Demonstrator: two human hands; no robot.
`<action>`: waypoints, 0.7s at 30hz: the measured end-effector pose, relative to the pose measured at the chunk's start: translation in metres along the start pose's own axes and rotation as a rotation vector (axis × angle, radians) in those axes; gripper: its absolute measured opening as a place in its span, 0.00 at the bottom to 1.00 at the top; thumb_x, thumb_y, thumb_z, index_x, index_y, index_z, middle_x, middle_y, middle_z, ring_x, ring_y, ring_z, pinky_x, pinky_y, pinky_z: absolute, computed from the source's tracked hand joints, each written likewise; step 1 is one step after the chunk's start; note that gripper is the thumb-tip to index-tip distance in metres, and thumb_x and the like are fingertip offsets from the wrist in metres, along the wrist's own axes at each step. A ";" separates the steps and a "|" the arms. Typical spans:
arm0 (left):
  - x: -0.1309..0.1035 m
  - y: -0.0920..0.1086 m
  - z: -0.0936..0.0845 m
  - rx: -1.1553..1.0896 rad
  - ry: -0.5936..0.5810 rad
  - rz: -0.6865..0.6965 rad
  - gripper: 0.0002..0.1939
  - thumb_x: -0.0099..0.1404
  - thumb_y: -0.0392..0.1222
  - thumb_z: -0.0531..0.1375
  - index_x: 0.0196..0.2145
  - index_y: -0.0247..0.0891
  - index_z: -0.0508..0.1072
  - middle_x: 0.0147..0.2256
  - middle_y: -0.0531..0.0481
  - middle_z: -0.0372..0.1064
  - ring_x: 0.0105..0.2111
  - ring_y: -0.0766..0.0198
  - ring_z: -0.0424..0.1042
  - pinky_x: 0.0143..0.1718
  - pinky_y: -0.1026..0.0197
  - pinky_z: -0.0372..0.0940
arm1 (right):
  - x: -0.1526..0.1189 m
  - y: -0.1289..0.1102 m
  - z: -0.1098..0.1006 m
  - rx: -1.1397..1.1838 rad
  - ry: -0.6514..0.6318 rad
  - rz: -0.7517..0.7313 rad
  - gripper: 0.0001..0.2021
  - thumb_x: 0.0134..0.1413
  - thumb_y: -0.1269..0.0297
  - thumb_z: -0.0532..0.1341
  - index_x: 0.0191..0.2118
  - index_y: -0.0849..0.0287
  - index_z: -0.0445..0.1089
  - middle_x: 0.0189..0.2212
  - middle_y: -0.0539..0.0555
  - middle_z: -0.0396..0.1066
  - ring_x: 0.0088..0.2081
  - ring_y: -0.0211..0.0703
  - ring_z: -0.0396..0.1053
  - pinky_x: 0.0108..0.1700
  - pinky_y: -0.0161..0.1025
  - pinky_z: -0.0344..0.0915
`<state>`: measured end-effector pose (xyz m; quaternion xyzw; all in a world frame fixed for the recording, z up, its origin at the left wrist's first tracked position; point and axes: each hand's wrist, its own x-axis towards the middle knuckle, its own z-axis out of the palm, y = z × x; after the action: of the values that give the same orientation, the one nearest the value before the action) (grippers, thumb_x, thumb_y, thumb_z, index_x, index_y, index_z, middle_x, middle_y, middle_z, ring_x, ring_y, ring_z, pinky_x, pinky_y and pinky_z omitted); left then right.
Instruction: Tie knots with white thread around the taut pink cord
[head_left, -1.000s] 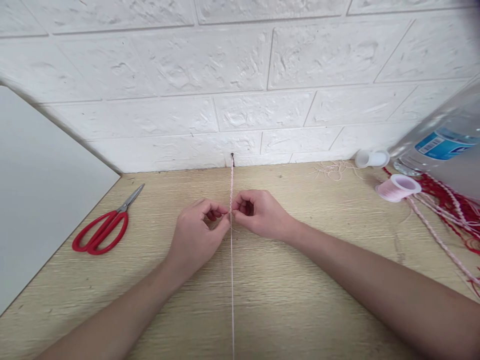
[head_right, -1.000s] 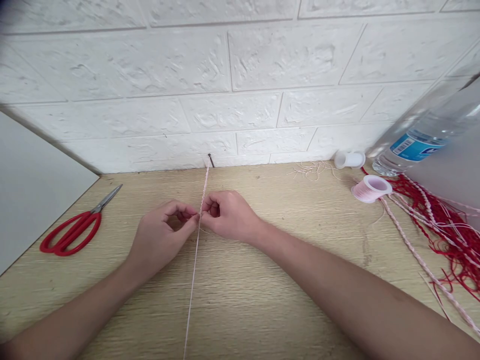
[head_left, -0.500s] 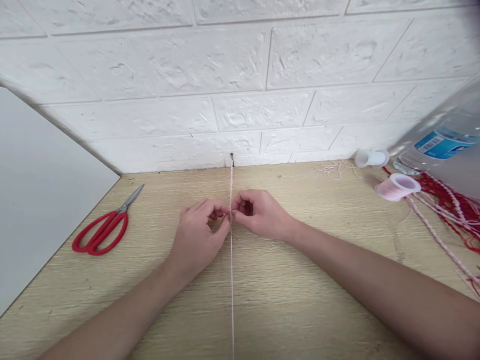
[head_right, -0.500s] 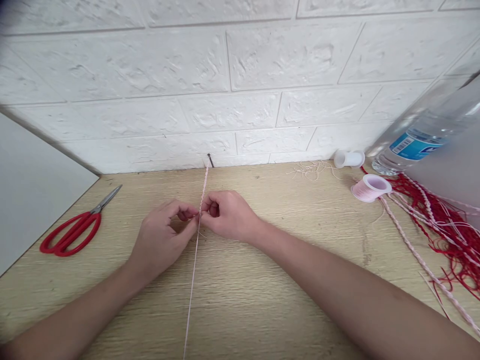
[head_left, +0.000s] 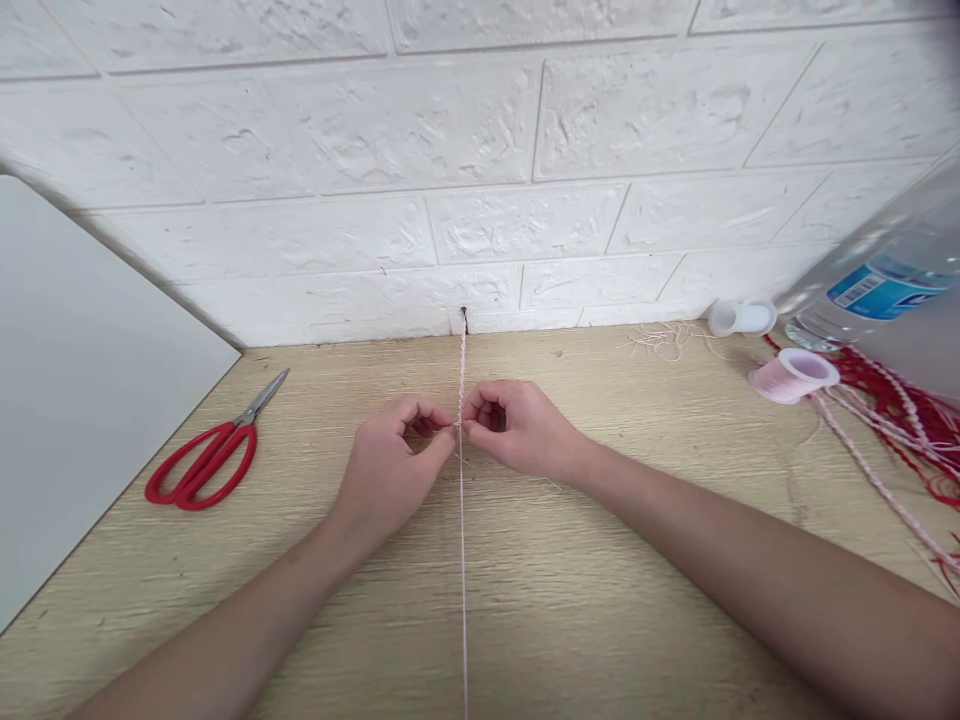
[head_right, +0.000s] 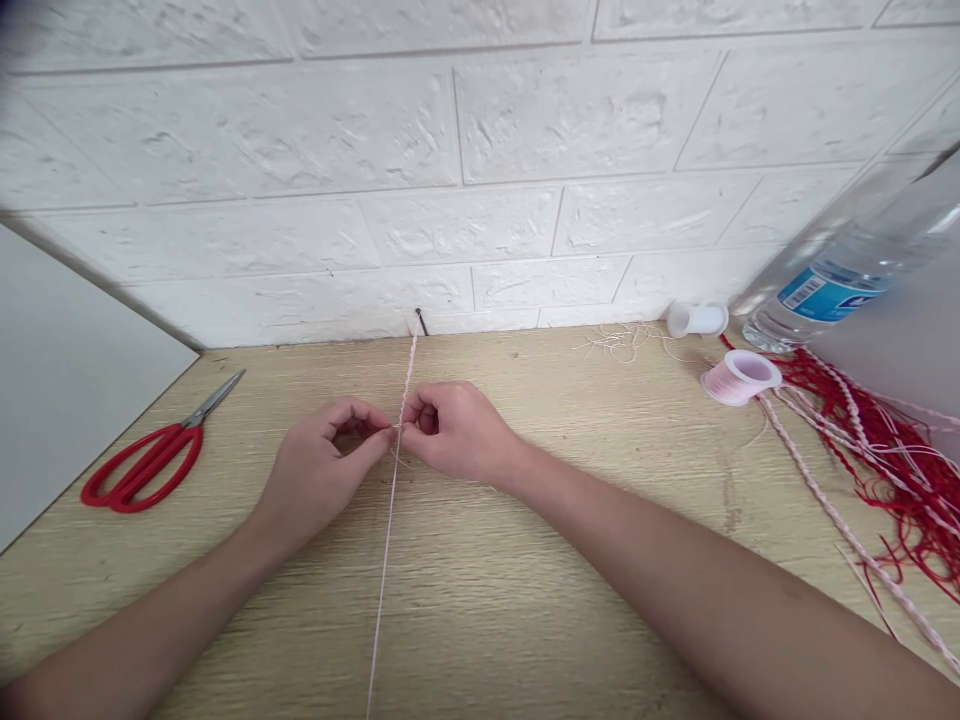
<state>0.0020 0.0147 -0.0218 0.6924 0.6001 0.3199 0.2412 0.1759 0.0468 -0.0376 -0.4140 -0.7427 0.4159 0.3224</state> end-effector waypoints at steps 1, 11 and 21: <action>0.000 0.000 0.000 0.003 0.003 0.003 0.05 0.59 0.43 0.59 0.32 0.40 0.70 0.30 0.52 0.70 0.31 0.64 0.69 0.33 0.61 0.65 | 0.000 0.000 0.000 -0.001 0.001 -0.002 0.04 0.49 0.67 0.58 0.31 0.61 0.69 0.23 0.49 0.67 0.24 0.33 0.61 0.25 0.31 0.55; -0.001 0.004 0.000 0.088 -0.003 0.143 0.05 0.60 0.42 0.58 0.33 0.40 0.72 0.35 0.50 0.69 0.37 0.62 0.68 0.37 0.60 0.64 | 0.000 -0.001 -0.001 -0.003 0.002 0.000 0.03 0.48 0.70 0.58 0.31 0.61 0.69 0.23 0.48 0.66 0.25 0.33 0.60 0.25 0.31 0.55; -0.001 0.002 0.001 0.039 0.008 0.051 0.04 0.59 0.41 0.58 0.32 0.40 0.70 0.33 0.51 0.69 0.34 0.62 0.69 0.28 0.62 0.62 | 0.000 -0.001 -0.001 -0.002 0.005 0.005 0.04 0.48 0.69 0.58 0.31 0.61 0.69 0.23 0.49 0.67 0.25 0.33 0.61 0.25 0.32 0.55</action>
<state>0.0037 0.0133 -0.0207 0.7108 0.5891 0.3170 0.2172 0.1762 0.0472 -0.0367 -0.4170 -0.7413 0.4151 0.3229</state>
